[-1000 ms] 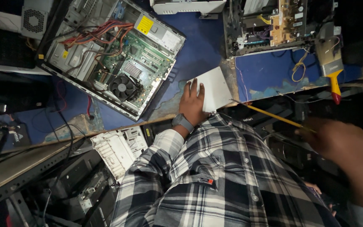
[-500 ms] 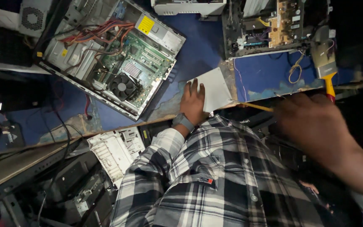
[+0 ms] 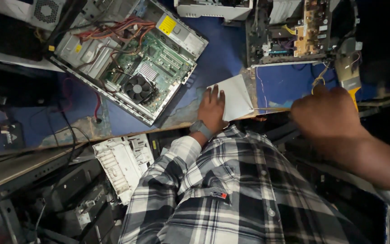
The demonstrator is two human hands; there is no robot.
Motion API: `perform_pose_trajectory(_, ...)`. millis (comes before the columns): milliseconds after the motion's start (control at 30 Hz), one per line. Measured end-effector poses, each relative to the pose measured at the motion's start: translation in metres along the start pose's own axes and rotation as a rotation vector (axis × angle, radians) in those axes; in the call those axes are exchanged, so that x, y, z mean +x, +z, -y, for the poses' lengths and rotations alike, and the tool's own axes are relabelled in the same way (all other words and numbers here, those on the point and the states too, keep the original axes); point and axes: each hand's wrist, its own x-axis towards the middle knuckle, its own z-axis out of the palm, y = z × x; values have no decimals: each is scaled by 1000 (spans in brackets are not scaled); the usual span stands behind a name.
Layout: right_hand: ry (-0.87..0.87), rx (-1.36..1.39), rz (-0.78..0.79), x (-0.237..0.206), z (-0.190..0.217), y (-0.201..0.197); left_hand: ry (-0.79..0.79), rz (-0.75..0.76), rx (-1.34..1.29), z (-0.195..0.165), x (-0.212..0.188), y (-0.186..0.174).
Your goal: The person handles a computer power supply unit, turning it over and using a yellow screwdriver to remove and tighten screws on its casing. The workspace contains multiple disassembled computer towers and parts.
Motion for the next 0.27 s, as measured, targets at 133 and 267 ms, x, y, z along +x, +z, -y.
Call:
perform_pose_trajectory(133, 132, 35, 200, 1, 7, 11, -16, 44, -18, 1, 0, -1)
perform_pose_trajectory(267, 6, 102, -23, 4, 0, 29, -8, 70, -2, 2, 0, 2)
